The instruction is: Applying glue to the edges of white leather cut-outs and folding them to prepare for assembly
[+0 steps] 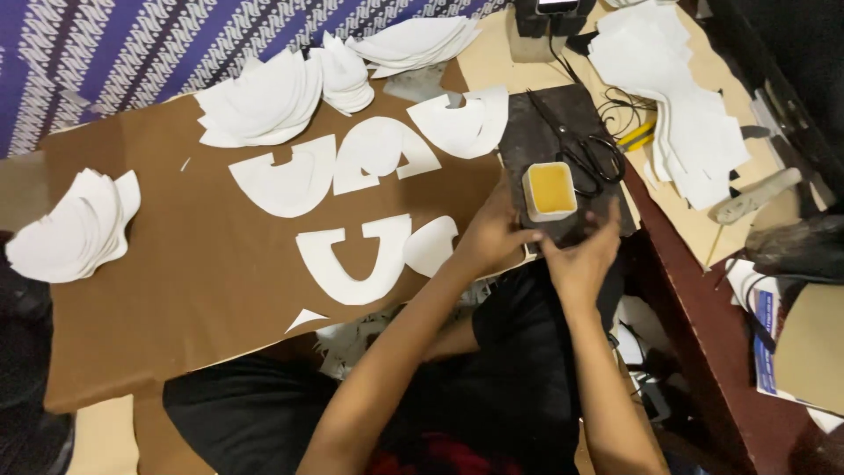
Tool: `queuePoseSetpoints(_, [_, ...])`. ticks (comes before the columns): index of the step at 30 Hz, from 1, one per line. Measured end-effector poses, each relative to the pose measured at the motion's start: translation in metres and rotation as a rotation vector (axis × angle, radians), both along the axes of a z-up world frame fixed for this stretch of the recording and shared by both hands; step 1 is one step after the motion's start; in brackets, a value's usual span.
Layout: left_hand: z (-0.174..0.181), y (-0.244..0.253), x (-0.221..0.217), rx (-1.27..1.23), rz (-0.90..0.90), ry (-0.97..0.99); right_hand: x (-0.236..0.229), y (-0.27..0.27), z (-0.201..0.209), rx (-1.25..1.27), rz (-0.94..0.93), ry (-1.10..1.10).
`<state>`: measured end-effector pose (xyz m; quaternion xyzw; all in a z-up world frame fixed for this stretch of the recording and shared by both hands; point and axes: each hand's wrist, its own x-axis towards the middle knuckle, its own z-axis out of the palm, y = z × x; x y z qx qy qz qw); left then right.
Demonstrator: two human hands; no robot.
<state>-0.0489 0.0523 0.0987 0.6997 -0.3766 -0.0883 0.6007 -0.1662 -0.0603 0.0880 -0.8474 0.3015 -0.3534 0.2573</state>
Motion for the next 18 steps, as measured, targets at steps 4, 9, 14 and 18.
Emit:
queuePoseSetpoints(4, [0.019, 0.111, -0.037, -0.014, 0.408, 0.059, -0.018, 0.054, 0.006, 0.091, -0.015, -0.098])
queuePoseSetpoints(9, [-0.070, 0.255, -0.023, 0.744, 1.125, 0.076, 0.013, 0.127, 0.030, 0.327, 0.251, 0.200])
queuePoseSetpoints(14, [-0.080, 0.256, -0.020, 0.787, 1.156, 0.064, 0.026, 0.135, 0.009, 0.290, 0.335, 0.339])
queuePoseSetpoints(18, [-0.054, 0.238, -0.016, 0.793, 1.072, 0.175, 0.030, 0.134, -0.020, 0.347, 0.281, 0.460])
